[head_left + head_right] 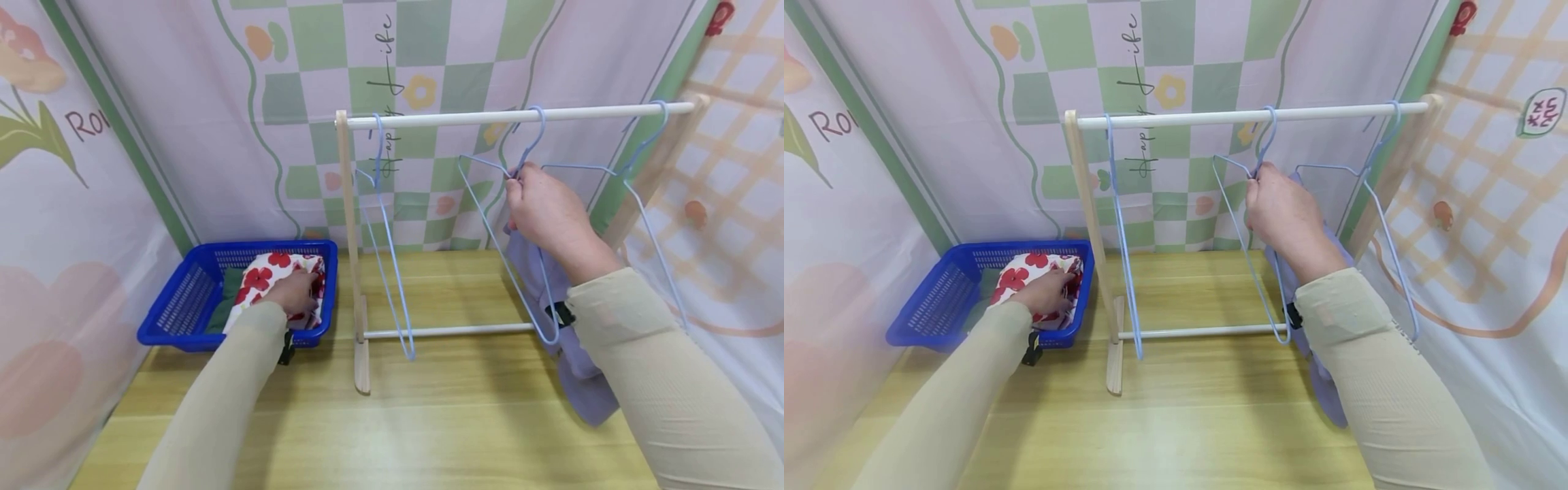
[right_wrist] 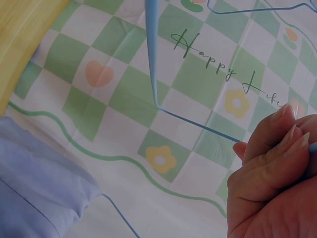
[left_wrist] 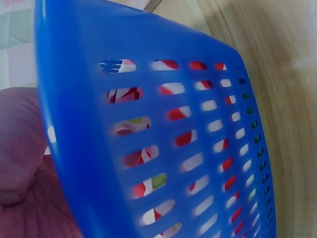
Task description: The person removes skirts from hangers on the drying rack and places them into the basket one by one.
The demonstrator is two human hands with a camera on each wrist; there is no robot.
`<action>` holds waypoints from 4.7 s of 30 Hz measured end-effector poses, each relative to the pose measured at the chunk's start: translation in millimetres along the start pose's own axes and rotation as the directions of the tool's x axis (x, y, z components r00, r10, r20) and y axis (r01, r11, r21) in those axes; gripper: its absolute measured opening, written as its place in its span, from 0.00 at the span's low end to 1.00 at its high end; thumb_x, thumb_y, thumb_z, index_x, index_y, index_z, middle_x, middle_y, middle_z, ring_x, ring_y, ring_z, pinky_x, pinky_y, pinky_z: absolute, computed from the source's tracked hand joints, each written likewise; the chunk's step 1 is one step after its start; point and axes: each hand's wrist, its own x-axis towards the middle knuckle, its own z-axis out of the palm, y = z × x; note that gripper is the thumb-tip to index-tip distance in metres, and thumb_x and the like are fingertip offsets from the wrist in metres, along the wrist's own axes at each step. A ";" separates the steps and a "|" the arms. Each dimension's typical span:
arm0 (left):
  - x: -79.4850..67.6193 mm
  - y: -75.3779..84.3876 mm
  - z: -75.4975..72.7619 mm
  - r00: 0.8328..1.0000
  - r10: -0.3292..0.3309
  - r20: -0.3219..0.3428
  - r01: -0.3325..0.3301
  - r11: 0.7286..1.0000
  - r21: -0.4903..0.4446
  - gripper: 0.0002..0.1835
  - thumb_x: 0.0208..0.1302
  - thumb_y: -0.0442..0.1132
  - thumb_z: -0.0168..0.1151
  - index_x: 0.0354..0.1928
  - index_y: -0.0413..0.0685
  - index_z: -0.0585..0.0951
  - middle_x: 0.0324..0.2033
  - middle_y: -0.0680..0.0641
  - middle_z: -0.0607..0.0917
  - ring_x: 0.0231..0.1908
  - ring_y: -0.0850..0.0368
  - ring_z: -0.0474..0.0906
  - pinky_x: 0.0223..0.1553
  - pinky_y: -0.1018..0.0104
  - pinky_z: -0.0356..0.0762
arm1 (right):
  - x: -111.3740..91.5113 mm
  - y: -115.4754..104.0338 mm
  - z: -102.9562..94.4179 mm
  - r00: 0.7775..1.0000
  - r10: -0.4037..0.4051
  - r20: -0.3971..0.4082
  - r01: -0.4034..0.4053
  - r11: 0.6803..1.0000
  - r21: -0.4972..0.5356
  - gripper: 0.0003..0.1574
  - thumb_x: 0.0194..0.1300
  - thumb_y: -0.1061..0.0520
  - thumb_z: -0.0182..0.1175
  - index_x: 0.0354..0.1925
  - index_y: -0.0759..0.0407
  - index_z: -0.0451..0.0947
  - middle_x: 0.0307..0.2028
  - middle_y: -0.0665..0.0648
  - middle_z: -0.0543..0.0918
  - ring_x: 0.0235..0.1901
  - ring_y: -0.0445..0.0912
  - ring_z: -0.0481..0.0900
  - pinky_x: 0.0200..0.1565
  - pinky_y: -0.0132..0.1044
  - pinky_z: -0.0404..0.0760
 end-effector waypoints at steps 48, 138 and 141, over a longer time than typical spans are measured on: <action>-20.6 -0.5 2.9 0.993 0.077 -0.086 -0.087 0.990 -0.114 0.35 0.72 0.40 0.62 0.78 0.42 0.66 0.66 0.35 0.79 0.63 0.39 0.78 0.67 0.39 0.72 | -5.5 -39.0 14.1 0.999 -0.011 0.033 0.010 1.000 0.025 0.24 0.84 0.49 0.35 0.55 0.64 0.70 0.31 0.59 0.89 0.35 0.59 0.84 0.45 0.57 0.78; -46.0 118.1 -18.2 0.646 0.038 -0.762 -0.610 0.626 -0.486 0.21 0.83 0.49 0.49 0.60 0.42 0.80 0.45 0.42 0.88 0.48 0.48 0.84 0.46 0.61 0.80 | -19.2 -110.6 46.6 0.995 -0.102 -0.021 0.105 0.961 0.256 0.32 0.84 0.35 0.34 0.53 0.56 0.72 0.31 0.50 0.85 0.30 0.48 0.82 0.34 0.43 0.77; -45.5 117.8 -17.1 0.645 0.029 -0.764 -0.607 0.626 -0.489 0.21 0.83 0.51 0.48 0.60 0.43 0.80 0.46 0.43 0.88 0.48 0.49 0.84 0.45 0.63 0.80 | -20.2 -110.6 43.3 0.996 -0.088 -0.016 0.089 0.970 0.227 0.36 0.83 0.31 0.32 0.56 0.55 0.73 0.34 0.51 0.85 0.34 0.49 0.82 0.38 0.44 0.78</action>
